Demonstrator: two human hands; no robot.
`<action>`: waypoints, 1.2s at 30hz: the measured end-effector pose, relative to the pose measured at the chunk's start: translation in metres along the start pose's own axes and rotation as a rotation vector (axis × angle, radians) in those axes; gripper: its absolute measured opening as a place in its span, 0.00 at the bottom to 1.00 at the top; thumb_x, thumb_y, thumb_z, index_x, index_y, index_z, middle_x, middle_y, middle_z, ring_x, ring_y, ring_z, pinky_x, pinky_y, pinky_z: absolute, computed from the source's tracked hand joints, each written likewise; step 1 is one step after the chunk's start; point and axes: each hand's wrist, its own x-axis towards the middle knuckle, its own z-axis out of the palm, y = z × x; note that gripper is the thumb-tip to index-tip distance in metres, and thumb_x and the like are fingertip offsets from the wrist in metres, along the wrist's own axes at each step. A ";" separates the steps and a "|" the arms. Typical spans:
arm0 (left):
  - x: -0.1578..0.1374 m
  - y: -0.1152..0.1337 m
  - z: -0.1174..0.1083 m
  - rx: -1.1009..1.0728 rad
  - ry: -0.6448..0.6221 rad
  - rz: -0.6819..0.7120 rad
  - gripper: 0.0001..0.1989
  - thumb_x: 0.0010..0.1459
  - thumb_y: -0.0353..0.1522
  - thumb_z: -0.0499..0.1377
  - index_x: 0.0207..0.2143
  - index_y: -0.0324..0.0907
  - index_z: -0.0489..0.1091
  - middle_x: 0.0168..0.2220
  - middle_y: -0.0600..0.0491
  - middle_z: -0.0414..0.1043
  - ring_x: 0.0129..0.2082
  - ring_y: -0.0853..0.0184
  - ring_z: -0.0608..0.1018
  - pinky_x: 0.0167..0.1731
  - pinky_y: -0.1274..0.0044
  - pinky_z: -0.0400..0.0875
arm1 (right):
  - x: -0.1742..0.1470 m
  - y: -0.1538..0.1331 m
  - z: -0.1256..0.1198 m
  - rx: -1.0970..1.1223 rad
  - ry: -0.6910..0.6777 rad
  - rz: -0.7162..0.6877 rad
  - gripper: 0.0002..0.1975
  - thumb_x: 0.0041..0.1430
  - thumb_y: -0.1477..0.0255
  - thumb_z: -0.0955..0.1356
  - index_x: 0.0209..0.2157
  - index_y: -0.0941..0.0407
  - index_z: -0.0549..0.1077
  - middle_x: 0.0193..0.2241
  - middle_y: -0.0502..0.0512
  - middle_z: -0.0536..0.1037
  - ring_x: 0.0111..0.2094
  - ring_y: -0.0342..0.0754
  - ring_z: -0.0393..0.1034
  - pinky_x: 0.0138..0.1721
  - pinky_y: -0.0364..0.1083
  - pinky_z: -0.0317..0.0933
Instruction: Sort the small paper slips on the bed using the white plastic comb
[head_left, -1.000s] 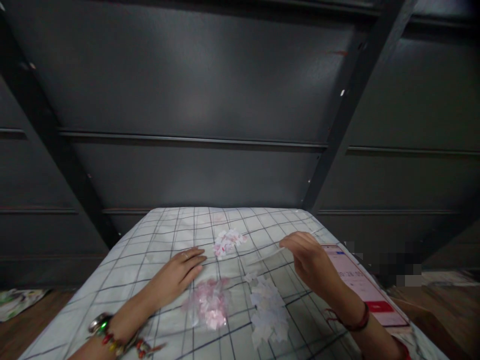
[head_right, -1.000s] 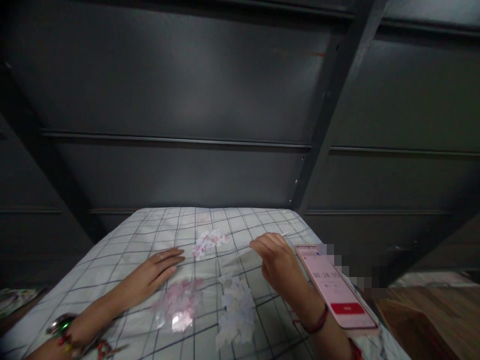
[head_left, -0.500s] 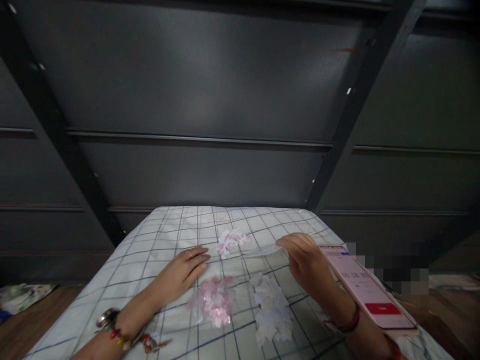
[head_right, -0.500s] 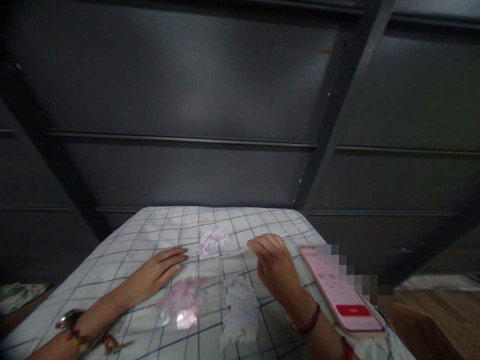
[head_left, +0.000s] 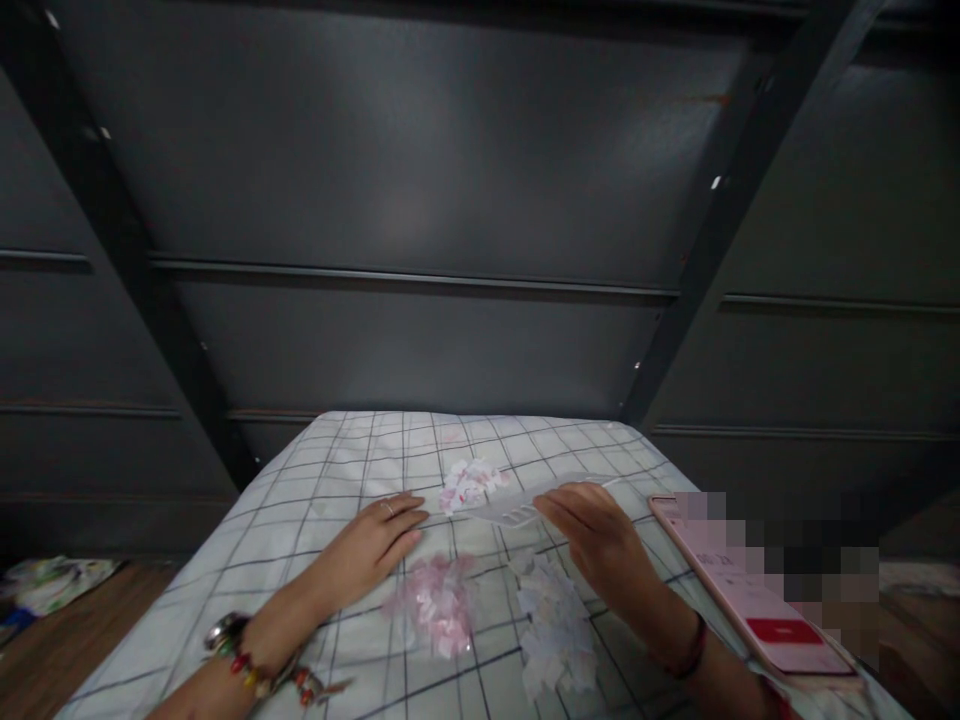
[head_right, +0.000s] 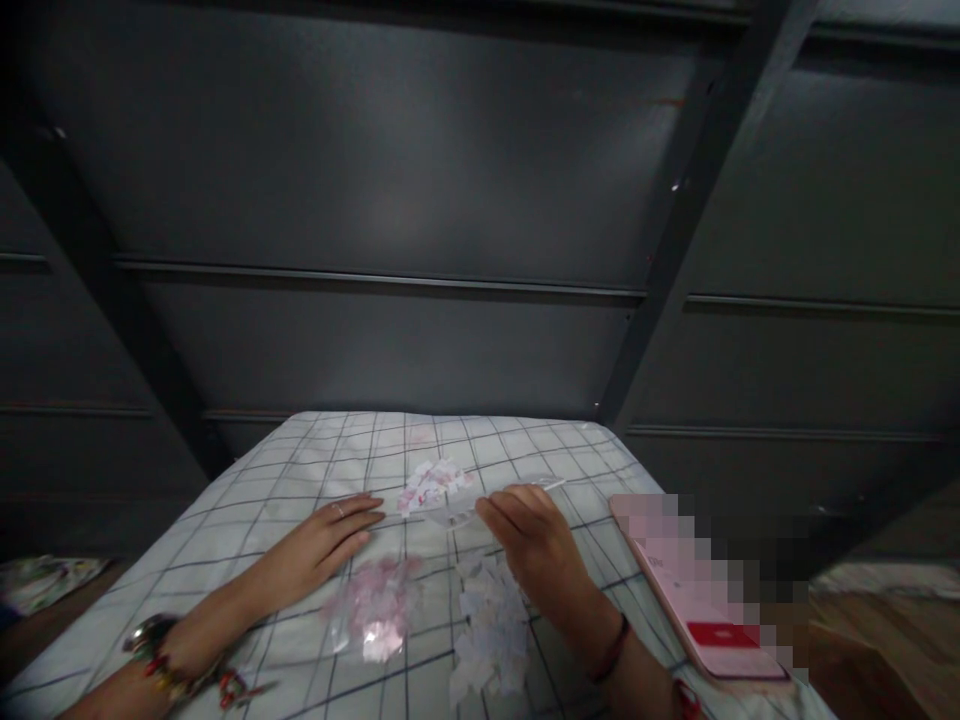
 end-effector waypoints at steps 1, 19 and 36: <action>0.000 0.000 0.000 0.000 0.002 0.002 0.18 0.65 0.38 0.45 0.49 0.42 0.68 0.52 0.48 0.68 0.52 0.63 0.69 0.52 0.69 0.63 | 0.001 0.000 0.000 0.000 0.012 -0.002 0.18 0.55 0.87 0.56 0.38 0.58 0.70 0.31 0.54 0.74 0.34 0.46 0.65 0.36 0.47 0.63; 0.000 0.000 0.001 -0.013 0.018 0.000 0.18 0.65 0.38 0.45 0.49 0.42 0.68 0.52 0.49 0.69 0.52 0.62 0.69 0.52 0.69 0.63 | 0.003 -0.007 -0.001 -0.048 -0.039 -0.049 0.15 0.59 0.84 0.57 0.42 0.62 0.69 0.32 0.56 0.74 0.35 0.46 0.65 0.39 0.46 0.62; 0.000 -0.002 0.004 0.010 0.014 0.019 0.18 0.65 0.38 0.45 0.49 0.43 0.67 0.52 0.50 0.69 0.53 0.63 0.68 0.52 0.69 0.63 | 0.008 -0.009 -0.009 -0.036 -0.059 -0.089 0.12 0.63 0.78 0.57 0.40 0.60 0.70 0.31 0.55 0.75 0.35 0.46 0.66 0.39 0.46 0.61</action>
